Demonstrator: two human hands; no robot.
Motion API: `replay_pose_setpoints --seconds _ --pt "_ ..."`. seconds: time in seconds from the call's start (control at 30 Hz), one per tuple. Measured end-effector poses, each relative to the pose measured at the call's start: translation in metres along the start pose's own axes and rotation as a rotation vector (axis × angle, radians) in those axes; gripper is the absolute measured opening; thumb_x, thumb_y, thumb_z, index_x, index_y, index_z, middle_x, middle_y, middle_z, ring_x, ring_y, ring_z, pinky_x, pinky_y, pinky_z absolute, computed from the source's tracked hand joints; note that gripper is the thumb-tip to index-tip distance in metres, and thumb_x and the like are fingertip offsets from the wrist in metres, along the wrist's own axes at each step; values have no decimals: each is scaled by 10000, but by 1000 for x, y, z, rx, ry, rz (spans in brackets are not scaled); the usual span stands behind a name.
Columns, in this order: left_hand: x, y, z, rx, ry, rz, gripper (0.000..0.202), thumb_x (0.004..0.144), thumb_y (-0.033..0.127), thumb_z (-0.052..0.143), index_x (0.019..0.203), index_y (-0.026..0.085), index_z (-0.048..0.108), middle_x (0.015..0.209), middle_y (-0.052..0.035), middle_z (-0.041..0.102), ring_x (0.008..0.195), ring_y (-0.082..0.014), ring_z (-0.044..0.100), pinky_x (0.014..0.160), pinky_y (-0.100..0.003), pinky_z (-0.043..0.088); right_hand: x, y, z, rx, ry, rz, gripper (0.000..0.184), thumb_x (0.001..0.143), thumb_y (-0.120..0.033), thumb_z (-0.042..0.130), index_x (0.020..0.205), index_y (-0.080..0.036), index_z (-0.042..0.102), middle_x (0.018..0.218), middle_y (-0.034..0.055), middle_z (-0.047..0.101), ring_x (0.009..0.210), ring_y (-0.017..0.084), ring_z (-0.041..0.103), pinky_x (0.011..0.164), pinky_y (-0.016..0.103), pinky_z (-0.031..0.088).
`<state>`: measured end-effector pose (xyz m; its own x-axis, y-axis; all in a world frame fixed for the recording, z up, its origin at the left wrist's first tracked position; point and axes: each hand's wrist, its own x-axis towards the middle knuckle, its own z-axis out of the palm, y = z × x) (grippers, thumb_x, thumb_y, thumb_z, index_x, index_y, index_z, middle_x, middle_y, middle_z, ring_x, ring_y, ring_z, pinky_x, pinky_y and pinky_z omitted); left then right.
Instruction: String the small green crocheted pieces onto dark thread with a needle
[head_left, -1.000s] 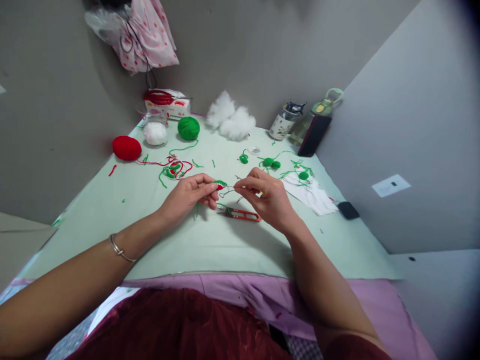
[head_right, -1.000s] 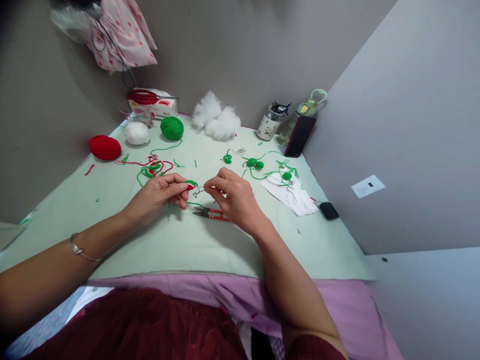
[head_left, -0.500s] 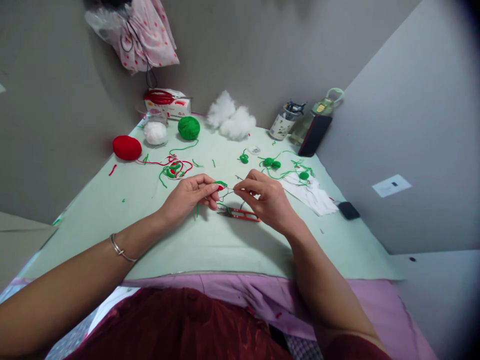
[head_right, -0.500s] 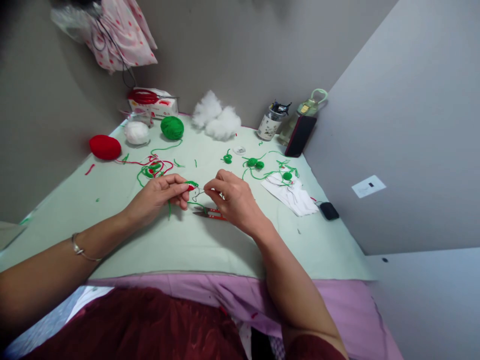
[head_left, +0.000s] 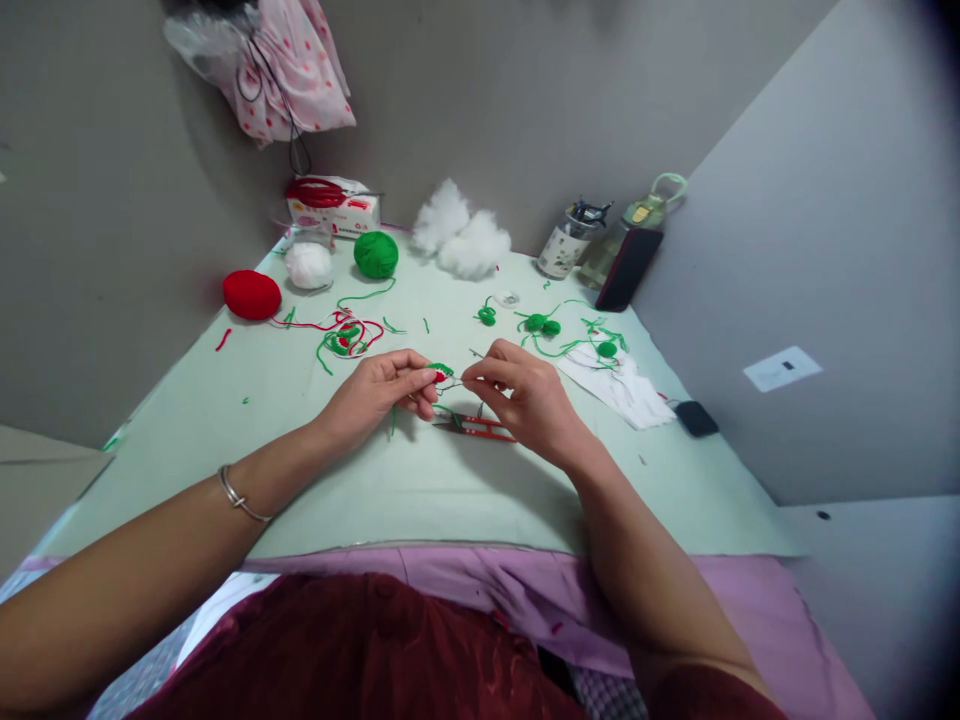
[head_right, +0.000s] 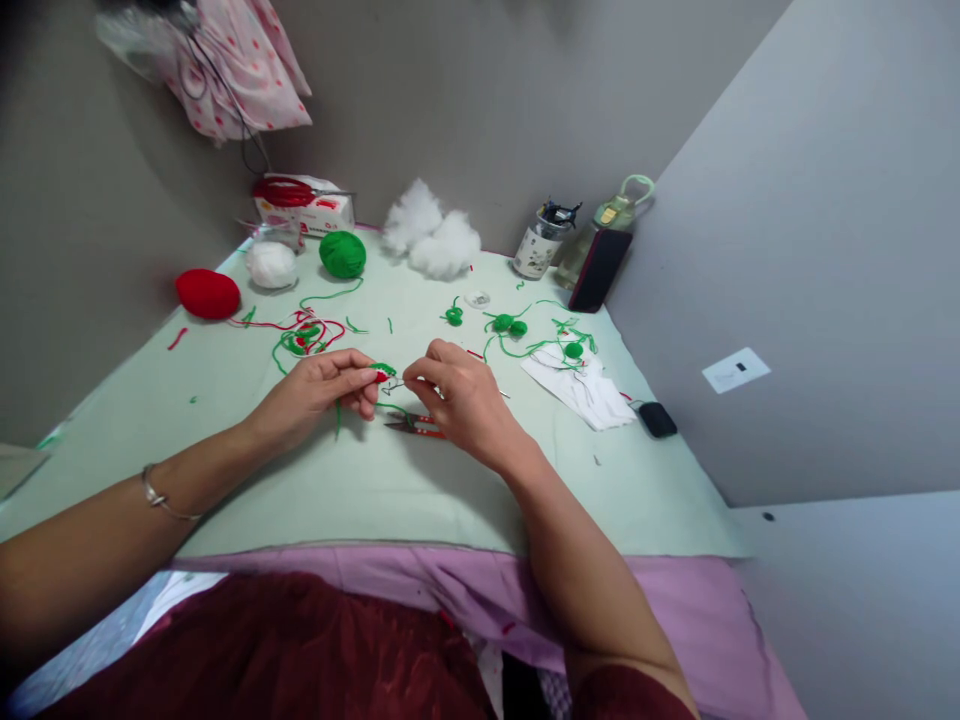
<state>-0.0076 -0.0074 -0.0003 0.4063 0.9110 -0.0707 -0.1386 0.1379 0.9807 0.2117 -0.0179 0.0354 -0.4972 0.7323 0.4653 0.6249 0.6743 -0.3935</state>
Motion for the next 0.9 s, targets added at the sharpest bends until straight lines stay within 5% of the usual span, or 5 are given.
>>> replay_pose_setpoints --seconds 0.9 --pt "0 4 2 -56 -19 -22 256 858 395 748 877 160 649 781 -9 701 642 -123 667 674 -261 552 0 -3 -1 112 -4 73 145 950 -138 599 878 -188 715 787 14 568 678 116 520 645 255 410"
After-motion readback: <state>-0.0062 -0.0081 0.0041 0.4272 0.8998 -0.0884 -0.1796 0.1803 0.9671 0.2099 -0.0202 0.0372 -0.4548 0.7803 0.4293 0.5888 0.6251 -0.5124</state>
